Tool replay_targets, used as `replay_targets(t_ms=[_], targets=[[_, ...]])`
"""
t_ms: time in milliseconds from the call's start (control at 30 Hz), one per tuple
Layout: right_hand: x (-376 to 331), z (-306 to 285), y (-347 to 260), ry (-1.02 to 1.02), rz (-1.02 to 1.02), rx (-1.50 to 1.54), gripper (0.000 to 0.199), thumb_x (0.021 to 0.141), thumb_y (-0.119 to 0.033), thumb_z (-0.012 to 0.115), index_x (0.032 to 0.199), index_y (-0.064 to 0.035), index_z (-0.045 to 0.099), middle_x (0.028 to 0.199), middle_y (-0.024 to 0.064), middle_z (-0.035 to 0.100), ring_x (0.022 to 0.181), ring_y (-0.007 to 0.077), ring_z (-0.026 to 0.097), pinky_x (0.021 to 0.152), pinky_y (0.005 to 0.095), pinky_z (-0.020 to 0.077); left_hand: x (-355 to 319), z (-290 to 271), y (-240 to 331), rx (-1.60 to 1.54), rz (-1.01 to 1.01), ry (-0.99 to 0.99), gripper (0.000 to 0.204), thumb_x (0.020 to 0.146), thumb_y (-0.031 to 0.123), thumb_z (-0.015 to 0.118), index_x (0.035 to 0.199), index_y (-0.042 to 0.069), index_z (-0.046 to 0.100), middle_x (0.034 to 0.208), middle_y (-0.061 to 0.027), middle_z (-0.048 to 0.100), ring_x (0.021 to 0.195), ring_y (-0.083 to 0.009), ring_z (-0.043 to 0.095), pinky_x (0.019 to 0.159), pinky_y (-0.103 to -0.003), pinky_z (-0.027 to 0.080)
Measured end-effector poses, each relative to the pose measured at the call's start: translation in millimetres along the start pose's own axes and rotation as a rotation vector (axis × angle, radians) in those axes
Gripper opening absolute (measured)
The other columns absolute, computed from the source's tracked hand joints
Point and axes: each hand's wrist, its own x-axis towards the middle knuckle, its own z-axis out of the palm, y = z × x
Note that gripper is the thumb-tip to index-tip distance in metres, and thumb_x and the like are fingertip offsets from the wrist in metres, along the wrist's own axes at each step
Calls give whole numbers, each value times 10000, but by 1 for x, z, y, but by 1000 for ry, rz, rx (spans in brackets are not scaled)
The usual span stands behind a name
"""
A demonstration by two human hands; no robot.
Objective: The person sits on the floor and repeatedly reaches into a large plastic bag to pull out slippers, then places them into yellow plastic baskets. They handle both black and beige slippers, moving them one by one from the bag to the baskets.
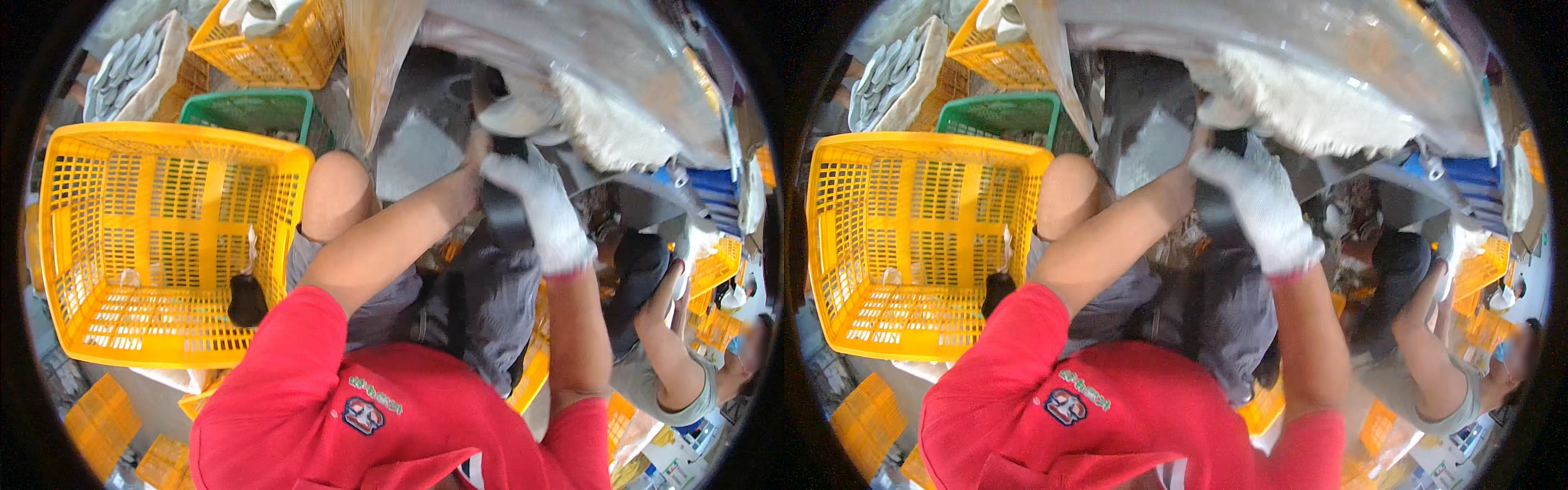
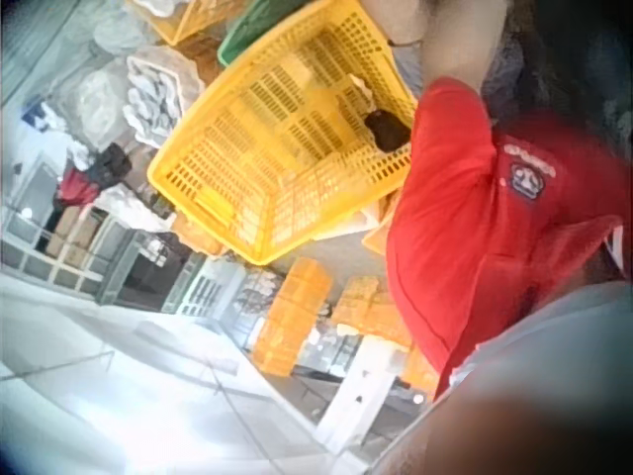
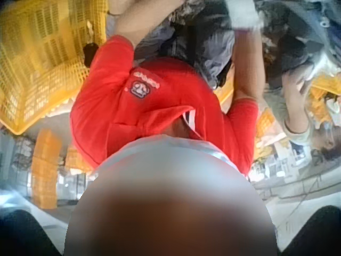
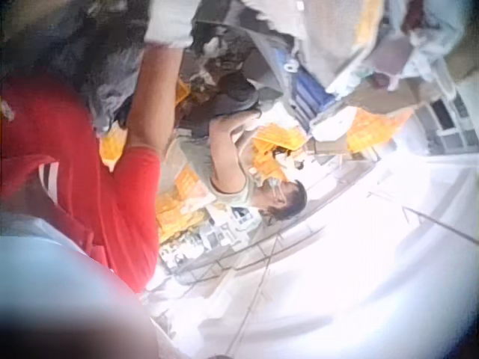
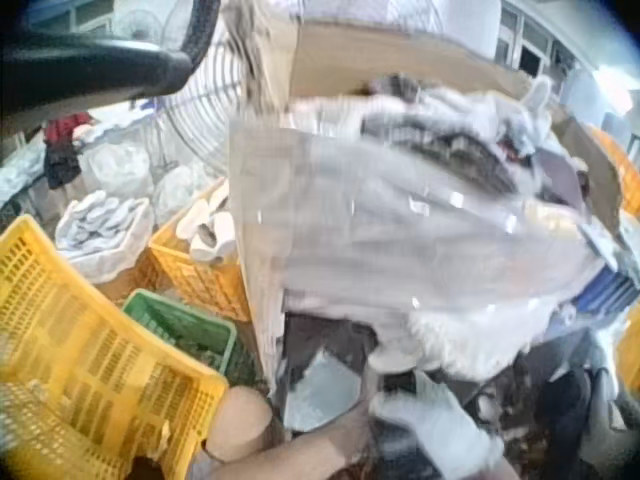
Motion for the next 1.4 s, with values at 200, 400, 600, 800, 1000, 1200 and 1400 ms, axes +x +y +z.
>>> replay_targets(t_ms=[200,400,600,800,1000,1200,1400], targets=[[-55,44,-3,439,-85,-392,663,789,-222,849,1361,-19,582,1165,219,704,1073,342,713,924,404,550,-6,-18,-23,-43,-397,383,862,1055,716,185,1521,32,426,1261,-202,674,1164,-323,675,1062,-428,537],[12,14,8,539,-372,-705,344,859,-296,811,1091,-51,741,905,156,753,815,330,745,773,392,583,-6,-41,-36,342,96,97,753,1103,611,210,1511,17,428,1365,-209,623,1261,-331,624,1119,-434,491],[-43,31,-3,238,-54,-696,503,780,-227,820,1235,-70,672,1052,192,712,991,379,702,865,410,546,-6,-60,-64,-202,-375,462,801,1052,683,240,1270,2,599,1044,-225,678,893,-382,664,839,-518,553],[-10,10,-6,355,-126,-430,300,862,-174,715,1094,14,696,960,240,723,981,436,693,841,455,546,63,-59,-55,-57,-205,349,533,1054,502,375,1125,66,673,863,-156,698,719,-292,678,653,-456,568],[-157,6,72,411,208,-531,390,958,-39,674,1332,71,665,1322,192,707,1163,239,675,1044,359,485,-99,-59,43,752,-63,35,331,972,353,628,1119,64,696,978,-152,719,942,-285,685,802,-428,550],[-255,-26,185,103,509,-851,448,949,-170,726,1338,43,657,1291,199,712,1196,278,667,1055,363,499,-273,-304,219,2170,-522,1464,789,840,538,795,1382,-3,605,1277,-210,686,1139,-346,663,987,-513,510],[-195,-22,169,282,192,-622,355,1005,-166,648,1261,79,677,1305,207,706,1193,318,669,1054,387,493,-386,-405,209,1998,-1187,1148,436,938,339,622,1217,21,727,1293,-204,698,1220,-359,671,1022,-503,524]])
